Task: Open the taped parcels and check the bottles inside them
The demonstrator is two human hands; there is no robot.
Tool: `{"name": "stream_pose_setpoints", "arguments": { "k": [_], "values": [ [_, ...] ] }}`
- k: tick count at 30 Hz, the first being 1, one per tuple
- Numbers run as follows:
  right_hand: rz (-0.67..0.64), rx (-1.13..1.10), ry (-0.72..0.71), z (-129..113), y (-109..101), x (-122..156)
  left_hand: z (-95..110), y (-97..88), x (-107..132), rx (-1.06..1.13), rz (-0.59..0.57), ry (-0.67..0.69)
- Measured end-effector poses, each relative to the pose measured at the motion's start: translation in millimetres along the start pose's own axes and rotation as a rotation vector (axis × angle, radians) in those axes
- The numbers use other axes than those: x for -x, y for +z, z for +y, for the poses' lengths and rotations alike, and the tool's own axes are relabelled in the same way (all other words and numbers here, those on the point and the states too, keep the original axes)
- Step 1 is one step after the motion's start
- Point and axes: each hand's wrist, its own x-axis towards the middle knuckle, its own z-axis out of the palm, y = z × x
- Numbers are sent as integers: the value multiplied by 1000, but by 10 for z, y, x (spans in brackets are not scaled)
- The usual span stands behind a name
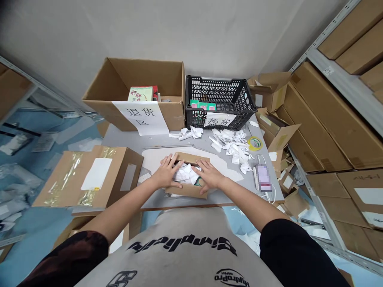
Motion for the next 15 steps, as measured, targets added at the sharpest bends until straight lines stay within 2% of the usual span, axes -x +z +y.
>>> {"name": "stream_pose_setpoints", "arguments": {
  "k": [5, 8, 13, 15],
  "values": [
    [7, 0, -5, -15, -55, 11, 93, 84, -108, 22, -53, 59],
    [80, -42, 35, -90, -83, 72, 97, 121, -94, 42, -26, 49],
    [349, -82, 291, -325, 80, 174, 114, 154, -63, 56, 6, 14],
    [409, -89, 395, -411, 174, 172, 136, 164, -58, 55, 19, 0]
  ]
}}
